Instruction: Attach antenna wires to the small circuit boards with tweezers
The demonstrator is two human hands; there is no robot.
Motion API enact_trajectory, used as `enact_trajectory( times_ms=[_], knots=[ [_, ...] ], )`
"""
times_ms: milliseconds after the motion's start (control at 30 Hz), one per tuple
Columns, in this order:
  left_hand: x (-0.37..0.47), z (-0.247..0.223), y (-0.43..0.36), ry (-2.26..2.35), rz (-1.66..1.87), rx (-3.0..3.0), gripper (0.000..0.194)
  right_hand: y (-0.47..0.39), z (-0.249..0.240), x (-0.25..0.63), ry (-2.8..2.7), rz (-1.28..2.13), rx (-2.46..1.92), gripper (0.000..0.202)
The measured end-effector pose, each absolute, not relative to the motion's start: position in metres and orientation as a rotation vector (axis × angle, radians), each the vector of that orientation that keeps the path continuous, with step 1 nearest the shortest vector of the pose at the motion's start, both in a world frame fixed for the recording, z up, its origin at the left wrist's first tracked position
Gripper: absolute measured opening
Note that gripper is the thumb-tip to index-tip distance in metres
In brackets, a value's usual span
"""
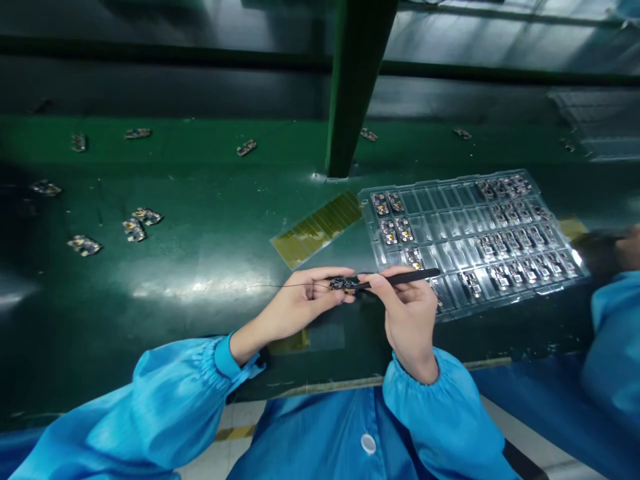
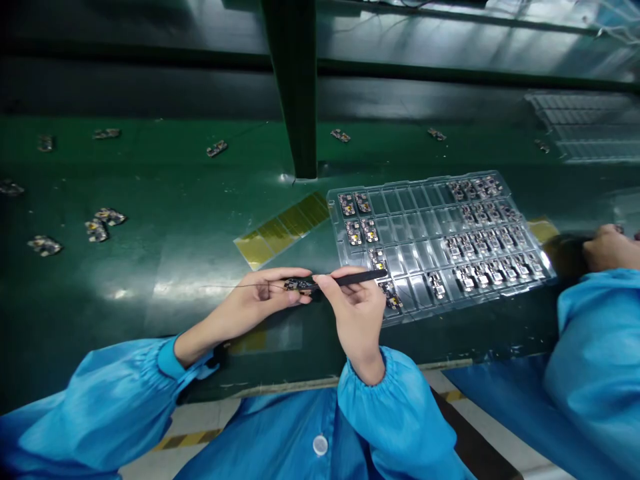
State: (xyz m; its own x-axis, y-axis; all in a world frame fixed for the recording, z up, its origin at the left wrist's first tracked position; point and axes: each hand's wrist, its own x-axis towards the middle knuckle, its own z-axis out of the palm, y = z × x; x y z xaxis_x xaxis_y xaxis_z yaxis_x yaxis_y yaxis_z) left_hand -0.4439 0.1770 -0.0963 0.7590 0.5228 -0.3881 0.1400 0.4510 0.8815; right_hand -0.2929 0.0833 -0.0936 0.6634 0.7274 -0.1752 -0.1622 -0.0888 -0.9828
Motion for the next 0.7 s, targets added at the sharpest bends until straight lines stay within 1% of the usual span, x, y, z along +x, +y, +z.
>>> enact_trajectory(
  times_ms=[67,167,233,300,400,467,700],
  knots=[
    [-0.4445,-0.0960,0.1765,0.681,0.256,1.014,0.053,0.0834,-0.0927,-0.2953,-0.512,0.763,-1.517,0.025],
    [-0.4451,-0.0941,0.1746,0.657,0.256,0.909,0.071,0.0839,-0.0917,-0.2979,-0.522,0.771,-1.536,0.025],
    [-0.4455,-0.0928,0.1726,0.646,0.261,0.889,0.078,0.0846,-0.0919,-0.2982,-0.522,0.768,-1.547,0.025],
    [-0.4458,-0.0921,0.1706,0.640,0.271,0.897,0.074,0.0853,-0.0931,-0.2978,-0.508,0.758,-1.541,0.026],
    [-0.4456,-0.0915,0.1683,0.663,0.301,0.930,0.053,0.0859,-0.0956,-0.2976,-0.471,0.752,-1.480,0.026],
    [-0.4448,-0.0910,0.1681,0.696,0.322,0.971,0.045,0.0860,-0.0969,-0.2978,-0.451,0.754,-1.438,0.025],
    [-0.4425,-0.0909,0.1706,0.752,0.334,1.083,0.046,0.0864,-0.0976,-0.2981,-0.448,0.767,-1.432,0.024]
  ],
)
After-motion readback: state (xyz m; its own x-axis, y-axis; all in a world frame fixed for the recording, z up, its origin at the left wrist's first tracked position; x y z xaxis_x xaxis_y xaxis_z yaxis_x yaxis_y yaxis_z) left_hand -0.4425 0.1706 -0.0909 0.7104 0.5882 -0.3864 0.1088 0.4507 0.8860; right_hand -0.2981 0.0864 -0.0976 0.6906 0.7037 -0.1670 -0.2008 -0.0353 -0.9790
